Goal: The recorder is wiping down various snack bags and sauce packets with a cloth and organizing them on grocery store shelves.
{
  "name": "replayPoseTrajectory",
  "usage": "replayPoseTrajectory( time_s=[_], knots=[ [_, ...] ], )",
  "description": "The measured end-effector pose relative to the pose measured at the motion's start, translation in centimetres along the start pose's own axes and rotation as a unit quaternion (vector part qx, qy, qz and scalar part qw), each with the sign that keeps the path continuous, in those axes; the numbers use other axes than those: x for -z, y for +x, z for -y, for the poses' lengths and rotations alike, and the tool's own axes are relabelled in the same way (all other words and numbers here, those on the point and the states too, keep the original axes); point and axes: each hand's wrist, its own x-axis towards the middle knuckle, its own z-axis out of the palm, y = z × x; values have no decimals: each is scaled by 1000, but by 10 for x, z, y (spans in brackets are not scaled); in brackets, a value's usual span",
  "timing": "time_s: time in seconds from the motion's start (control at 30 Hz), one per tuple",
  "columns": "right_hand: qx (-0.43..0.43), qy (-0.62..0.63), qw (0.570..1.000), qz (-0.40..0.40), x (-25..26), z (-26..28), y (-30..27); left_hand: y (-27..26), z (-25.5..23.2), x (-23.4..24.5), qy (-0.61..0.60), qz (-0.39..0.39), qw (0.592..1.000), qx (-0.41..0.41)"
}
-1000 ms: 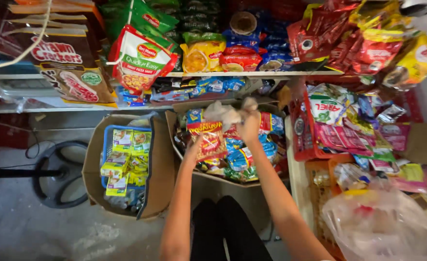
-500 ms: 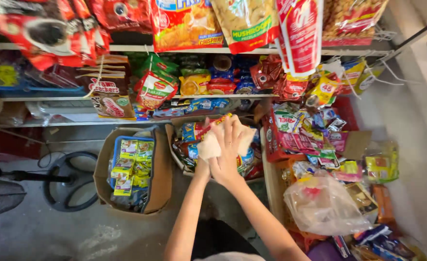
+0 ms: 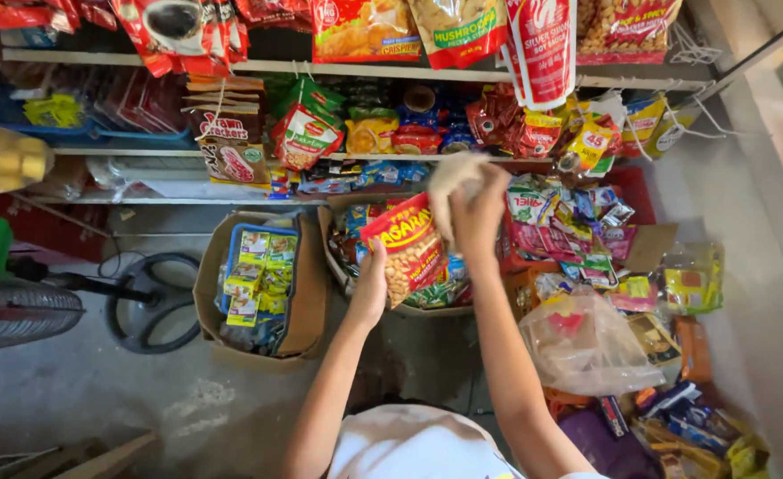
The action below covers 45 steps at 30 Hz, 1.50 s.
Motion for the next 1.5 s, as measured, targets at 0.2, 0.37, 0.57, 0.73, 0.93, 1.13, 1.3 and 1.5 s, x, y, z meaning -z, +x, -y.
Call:
replayPoseTrajectory(
  time_s=[0.2, 0.37, 0.57, 0.73, 0.93, 1.13, 1.3, 1.5],
  knots=[
    [68, 96, 989, -95, 41, 36, -22, 5, 9, -7, -112, -14, 993, 24],
    [259, -81, 962, 37, -4, 101, -64, -3, -7, -26, -183, -3, 983, 20],
    [262, -140, 953, 59, -10, 90, -107, 4, -67, -3, -316, 219, 923, -26],
    [258, -103, 960, 31, -16, 96, -106, -17, -55, -3, -270, 127, 954, -13],
    [224, -190, 956, 21, -22, 134, -88, -33, -49, -9, -196, 65, 976, 62],
    [291, -173, 941, 27, -28, 116, -116, -5, -48, 33, -301, 31, 953, 20],
    [285, -94, 954, -18, -25, 74, -102, -4, -64, 33, -396, 101, 912, 28],
    [114, 29, 989, -90, -10, -21, -55, -10, -63, 19, -314, 20, 949, 5]
  ],
)
